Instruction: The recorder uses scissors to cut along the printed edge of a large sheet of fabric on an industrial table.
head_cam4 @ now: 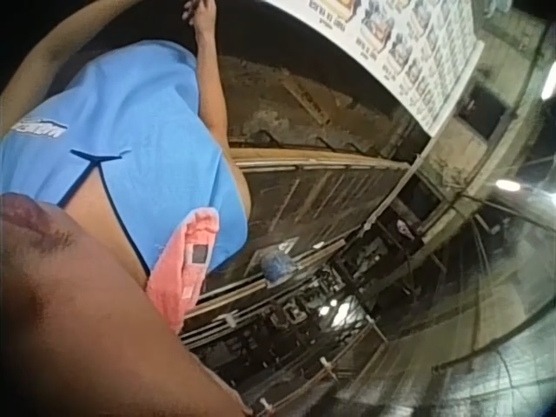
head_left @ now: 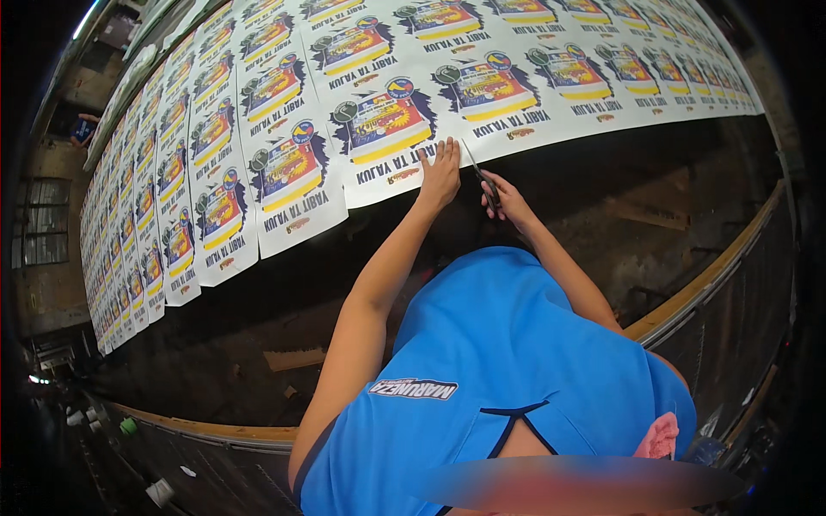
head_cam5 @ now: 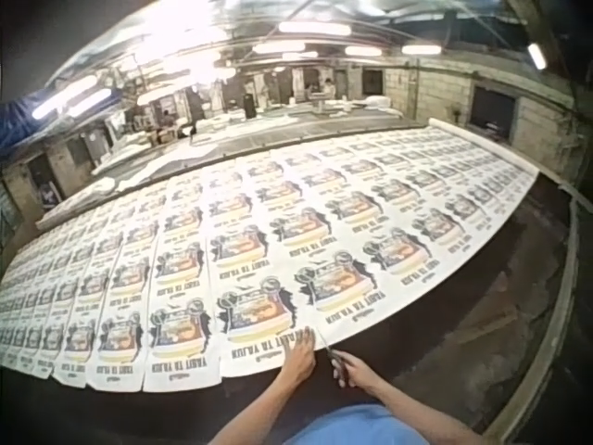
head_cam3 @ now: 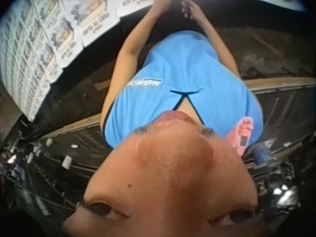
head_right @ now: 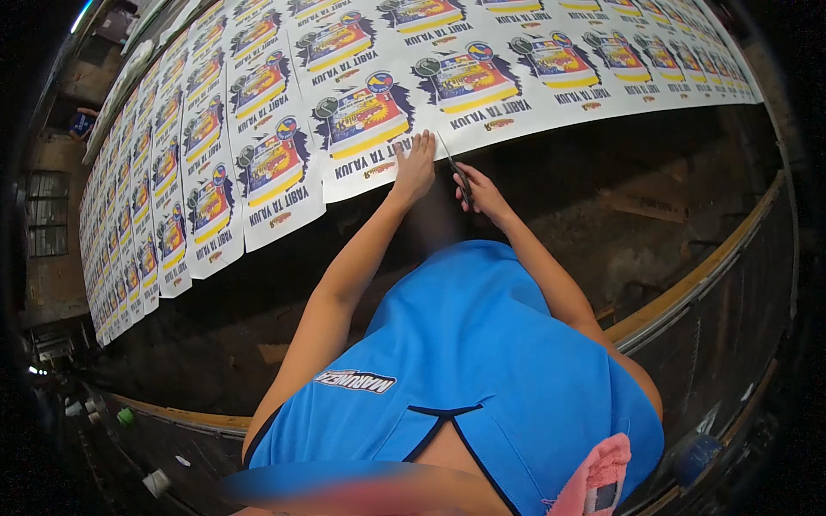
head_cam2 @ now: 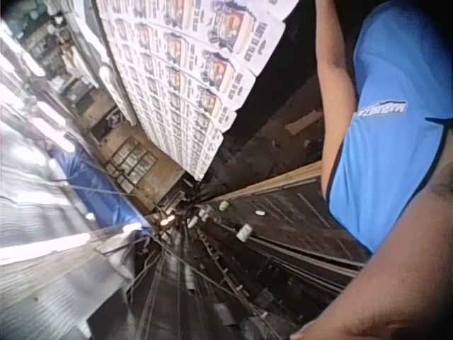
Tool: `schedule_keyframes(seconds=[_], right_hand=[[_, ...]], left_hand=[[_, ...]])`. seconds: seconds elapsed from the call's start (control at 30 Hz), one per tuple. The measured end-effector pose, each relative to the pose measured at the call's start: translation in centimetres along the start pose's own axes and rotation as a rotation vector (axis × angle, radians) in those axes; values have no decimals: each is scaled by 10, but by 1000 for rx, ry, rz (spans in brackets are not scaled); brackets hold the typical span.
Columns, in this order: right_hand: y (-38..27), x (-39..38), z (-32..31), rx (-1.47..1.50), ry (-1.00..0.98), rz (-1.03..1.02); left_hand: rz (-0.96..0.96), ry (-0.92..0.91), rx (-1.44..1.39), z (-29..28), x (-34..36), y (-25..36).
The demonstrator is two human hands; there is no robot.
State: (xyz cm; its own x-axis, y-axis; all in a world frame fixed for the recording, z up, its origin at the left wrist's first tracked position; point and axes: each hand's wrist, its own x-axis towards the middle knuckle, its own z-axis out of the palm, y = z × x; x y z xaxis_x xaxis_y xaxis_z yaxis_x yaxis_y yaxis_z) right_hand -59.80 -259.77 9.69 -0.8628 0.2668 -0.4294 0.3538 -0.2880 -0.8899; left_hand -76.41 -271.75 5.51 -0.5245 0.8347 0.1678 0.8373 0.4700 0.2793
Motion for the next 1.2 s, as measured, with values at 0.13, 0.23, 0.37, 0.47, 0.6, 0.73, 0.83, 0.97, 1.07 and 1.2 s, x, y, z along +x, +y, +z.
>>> schedule_keyframes(seconds=[0.13, 0.23, 0.37, 0.47, 0.6, 0.73, 0.83, 0.97, 1.07, 1.2], right_hand=[[8, -1, 15, 114, -29, -77], [10, 7, 17, 185, -17, -78], [-11, 27, 14, 153, -17, -30], [-29, 58, 9, 48, 12, -15], [-45, 119, 1, 10, -20, 29], [-69, 187, 12, 59, 0, -19], [-74, 244, 15, 167, -19, -33], [-61, 335, -5, 141, -31, -155], [-83, 388, -3, 18, -42, -186], [-133, 450, 22, -75, -40, -222]], left_hand=[[-7, 17, -32, 0, -4, -4], [-23, -3, -57, -4, -3, -6], [-30, -13, -147, -14, 0, -6], [-21, -26, -203, -23, 3, -8], [-40, -71, -314, -37, 8, -12], [-75, -133, -489, -54, 11, -24], [-139, -220, -649, -77, 15, -35], [-237, -369, -1024, -101, 29, -49], [-307, -469, -1171, -111, 32, -62], [-452, -532, -1376, -109, 31, -75]])
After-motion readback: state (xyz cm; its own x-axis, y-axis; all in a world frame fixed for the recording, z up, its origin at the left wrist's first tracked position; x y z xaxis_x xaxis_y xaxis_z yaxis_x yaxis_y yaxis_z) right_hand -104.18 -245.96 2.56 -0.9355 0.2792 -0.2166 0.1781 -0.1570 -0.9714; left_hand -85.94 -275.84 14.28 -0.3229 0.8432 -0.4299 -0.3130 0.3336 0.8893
